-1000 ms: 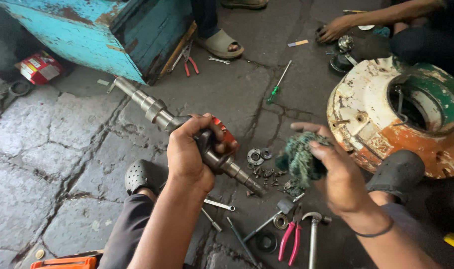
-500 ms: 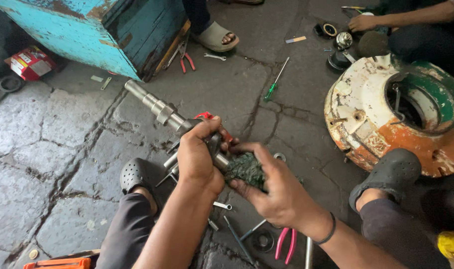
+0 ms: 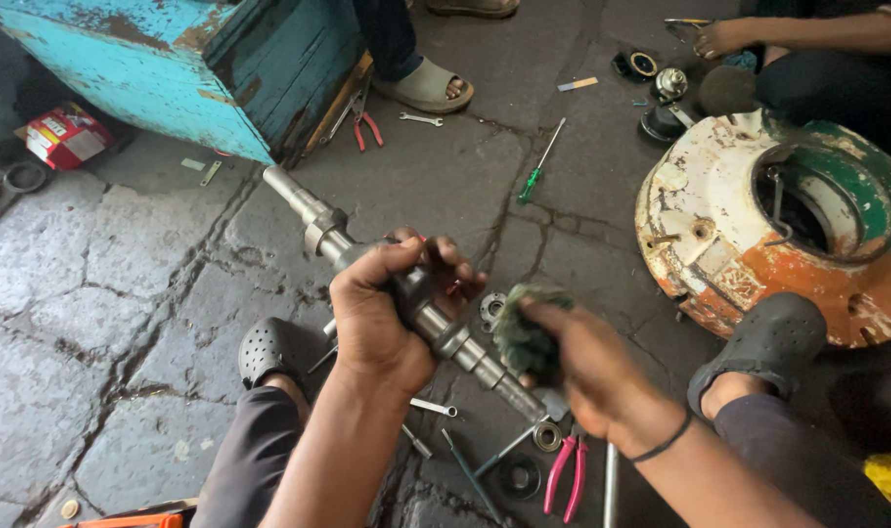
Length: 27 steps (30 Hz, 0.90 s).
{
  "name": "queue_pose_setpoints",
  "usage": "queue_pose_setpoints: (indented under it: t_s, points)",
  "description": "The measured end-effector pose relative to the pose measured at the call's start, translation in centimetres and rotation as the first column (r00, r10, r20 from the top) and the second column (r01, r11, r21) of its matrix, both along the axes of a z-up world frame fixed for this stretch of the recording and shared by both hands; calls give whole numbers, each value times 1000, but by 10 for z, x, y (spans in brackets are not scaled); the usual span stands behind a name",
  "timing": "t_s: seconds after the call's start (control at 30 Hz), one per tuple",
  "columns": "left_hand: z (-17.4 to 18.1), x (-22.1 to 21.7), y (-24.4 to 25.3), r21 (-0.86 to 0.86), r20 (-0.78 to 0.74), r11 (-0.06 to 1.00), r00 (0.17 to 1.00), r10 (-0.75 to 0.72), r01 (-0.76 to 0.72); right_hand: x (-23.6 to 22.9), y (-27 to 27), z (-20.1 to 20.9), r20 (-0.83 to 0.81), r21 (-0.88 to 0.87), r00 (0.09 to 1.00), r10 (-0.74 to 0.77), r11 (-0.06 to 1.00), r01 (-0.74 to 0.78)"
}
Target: The person cleans a cylindrical metal shaft with a rag, then uses a metal file to smooth the surface of the shaft while seated on the floor. The person rotates the shaft and files different sections repeatedly.
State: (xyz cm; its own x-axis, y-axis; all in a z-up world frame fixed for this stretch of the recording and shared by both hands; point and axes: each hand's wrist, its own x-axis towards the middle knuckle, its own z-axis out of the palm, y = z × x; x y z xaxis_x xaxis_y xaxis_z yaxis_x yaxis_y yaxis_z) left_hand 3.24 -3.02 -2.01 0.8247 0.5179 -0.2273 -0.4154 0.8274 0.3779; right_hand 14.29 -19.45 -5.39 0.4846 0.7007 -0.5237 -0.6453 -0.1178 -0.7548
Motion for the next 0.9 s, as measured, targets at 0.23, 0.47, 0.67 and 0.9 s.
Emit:
queue_pose_setpoints:
  t_s: [0.23, 0.47, 0.67, 0.9]
  points:
    - [1, -1, -4, 130, 12, 987, 996, -92, 90, 22, -12, 13, 111, 261, 967, -231, 945, 196]
    - [-7, 7, -19, 34, -124, 993, 987, -106, 111, -3, -3, 17, 813, 130, 577, -84, 991, -39]
    - [-16, 15, -32, -56, -109, 973, 968, -228, 223, -13, -5, 7, 995, -60, 74, 69, 991, -116]
    - [-14, 26, -34, 160, -270, 987, 960, 68, -25, -15, -20, 12, 504, -278, 861, 67, 956, 89]
